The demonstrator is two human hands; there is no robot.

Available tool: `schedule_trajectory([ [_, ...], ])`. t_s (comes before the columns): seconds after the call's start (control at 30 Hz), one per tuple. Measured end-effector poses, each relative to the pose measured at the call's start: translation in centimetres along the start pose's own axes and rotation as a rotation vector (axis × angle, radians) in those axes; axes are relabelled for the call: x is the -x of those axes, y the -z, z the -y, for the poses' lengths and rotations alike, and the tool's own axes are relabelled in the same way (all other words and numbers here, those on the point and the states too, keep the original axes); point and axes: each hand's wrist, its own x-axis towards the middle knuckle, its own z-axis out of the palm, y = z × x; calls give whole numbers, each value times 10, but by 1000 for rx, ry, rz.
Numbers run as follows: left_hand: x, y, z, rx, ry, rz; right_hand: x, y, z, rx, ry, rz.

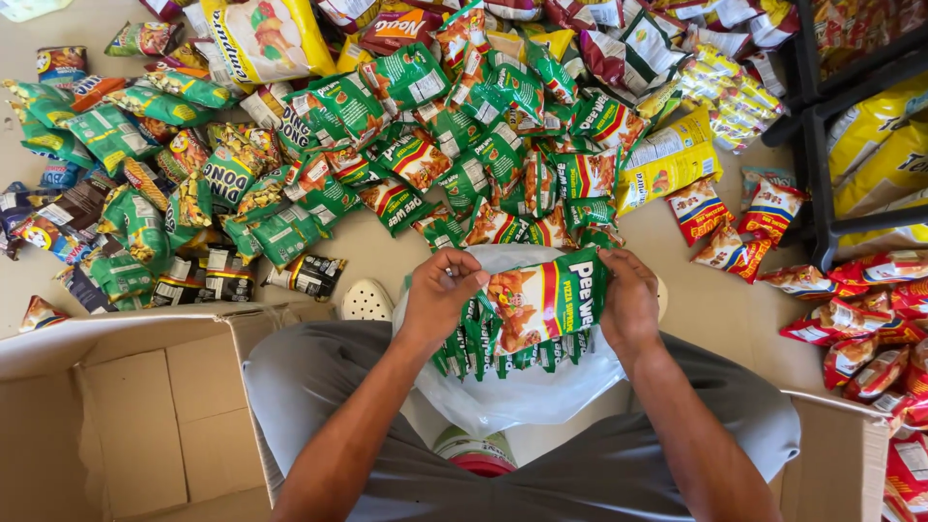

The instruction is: The person is sorting small bags of snacks from a large pile on the floor into a white plastic bag.

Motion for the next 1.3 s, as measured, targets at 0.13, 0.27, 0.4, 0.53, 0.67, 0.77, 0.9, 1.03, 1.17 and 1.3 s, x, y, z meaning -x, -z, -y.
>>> schedule_trajectory([
  [0.13,3,-9,-15,52,-22,12,-3,-4,2,-34,-1,16],
  [0.27,4,-5,0,46,51,92,1,-15,8,-101,-81,41],
  [0.4,9,5,29,30,88,141,-6,5,-7,-104,-87,91],
  [0.53,3,2,5,37,4,76,4,-8,-2,-16,-150,136],
  [0.67,-2,1,-10,280,90,-75,8,-12,-13,164,-313,215],
  [0.77,-2,2,-12,403,83,-102,10,-9,-25,222,-383,265],
  [0.9,-4,5,-5,436,72,-117,8,2,-41,226,-337,249],
  [1.03,-4,-1,-8,352,153,-145,-2,14,-46,164,-244,205],
  [1.17,-1,-2,3,237,108,-49,1,7,-38,190,-131,109],
  [1.3,-1,7,22,140,81,-6,7,-6,-25,237,-8,35],
])
